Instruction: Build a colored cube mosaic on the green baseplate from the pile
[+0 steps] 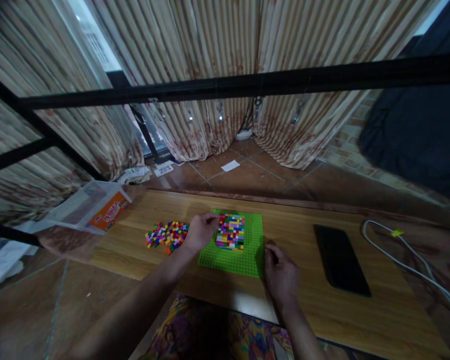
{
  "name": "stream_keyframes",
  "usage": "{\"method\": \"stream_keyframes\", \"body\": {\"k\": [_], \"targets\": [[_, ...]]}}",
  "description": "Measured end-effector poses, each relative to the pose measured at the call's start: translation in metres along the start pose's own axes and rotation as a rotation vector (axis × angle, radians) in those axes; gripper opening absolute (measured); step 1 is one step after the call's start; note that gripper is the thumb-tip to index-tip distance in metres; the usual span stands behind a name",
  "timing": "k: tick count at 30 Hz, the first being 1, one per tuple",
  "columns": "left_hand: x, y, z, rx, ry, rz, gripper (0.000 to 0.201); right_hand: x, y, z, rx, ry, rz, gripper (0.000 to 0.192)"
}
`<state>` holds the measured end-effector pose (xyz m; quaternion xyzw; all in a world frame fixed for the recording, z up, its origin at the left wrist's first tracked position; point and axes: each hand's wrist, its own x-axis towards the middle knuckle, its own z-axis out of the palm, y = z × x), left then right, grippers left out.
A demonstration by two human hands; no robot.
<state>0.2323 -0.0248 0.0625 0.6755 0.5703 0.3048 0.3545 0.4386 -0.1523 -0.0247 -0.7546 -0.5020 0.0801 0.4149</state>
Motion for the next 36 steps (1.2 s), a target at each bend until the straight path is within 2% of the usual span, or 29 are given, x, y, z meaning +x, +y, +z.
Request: {"method": "stream_keyframes", "body": {"k": [7,20,28,32,36], "targets": [[0.001,0.007,0.001,0.024,-0.006,-0.01,0.022,-0.001,-0.004,-0.002,0.012,-0.019,-0.014,0.04],[0.011,-0.025,0.013,-0.187,-0.005,-0.128,0.018,0.0,-0.007,-0.003,0.032,-0.02,-0.011,0.039],[0.016,-0.022,0.013,-0.185,-0.027,-0.182,0.01,0.0,-0.007,-0.003,0.057,-0.023,0.005,0.04],[0.015,-0.019,0.012,-0.153,0.026,-0.165,0.005,0.0,-0.008,-0.004,0.042,-0.022,-0.004,0.039],[0.016,-0.024,0.019,-0.2,0.075,-0.174,0.013,0.0,-0.007,-0.003,0.034,-0.018,-0.012,0.039]]}}
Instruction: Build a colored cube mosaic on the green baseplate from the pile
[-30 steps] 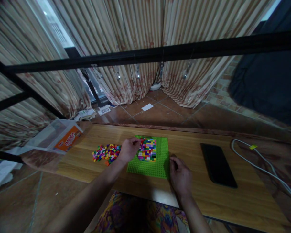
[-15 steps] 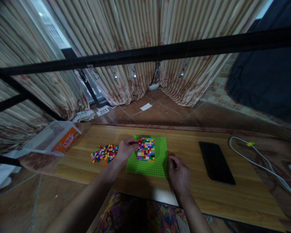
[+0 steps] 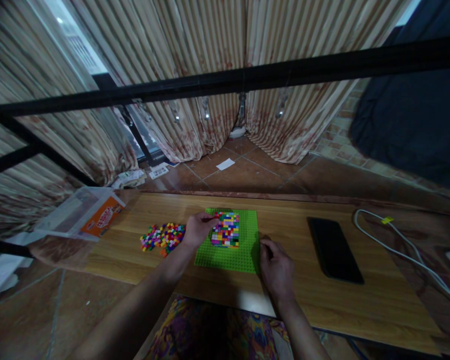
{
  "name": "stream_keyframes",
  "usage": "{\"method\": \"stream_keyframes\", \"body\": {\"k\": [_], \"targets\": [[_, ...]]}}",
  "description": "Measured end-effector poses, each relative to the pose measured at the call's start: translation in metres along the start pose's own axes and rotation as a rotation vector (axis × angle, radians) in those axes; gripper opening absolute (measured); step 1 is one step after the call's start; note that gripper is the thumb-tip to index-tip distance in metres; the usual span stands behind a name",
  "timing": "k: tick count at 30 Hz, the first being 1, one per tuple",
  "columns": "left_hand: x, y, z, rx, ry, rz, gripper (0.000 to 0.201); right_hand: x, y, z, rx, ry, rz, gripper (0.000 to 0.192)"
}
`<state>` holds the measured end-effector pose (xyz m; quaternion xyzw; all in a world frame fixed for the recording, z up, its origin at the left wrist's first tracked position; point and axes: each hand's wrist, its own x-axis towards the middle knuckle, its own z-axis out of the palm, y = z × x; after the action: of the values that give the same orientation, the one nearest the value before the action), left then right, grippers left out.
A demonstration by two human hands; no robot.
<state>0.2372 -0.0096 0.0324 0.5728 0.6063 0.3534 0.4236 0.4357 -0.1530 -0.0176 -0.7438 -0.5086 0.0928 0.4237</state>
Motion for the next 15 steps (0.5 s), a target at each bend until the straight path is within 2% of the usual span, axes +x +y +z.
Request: {"method": "stream_keyframes", "body": {"k": [5,9,15], "targets": [[0.002,-0.01,0.009,-0.176,-0.004,-0.046,0.023,0.0,0.001,0.001,-0.014,0.008,0.004,0.038],[0.0,-0.011,0.009,-0.298,-0.044,-0.078,0.031,-0.001,0.002,0.001,-0.022,-0.001,-0.003,0.037],[-0.001,-0.014,0.009,-0.359,-0.073,-0.103,0.033,-0.001,0.004,0.002,-0.006,0.011,-0.01,0.037]]}}
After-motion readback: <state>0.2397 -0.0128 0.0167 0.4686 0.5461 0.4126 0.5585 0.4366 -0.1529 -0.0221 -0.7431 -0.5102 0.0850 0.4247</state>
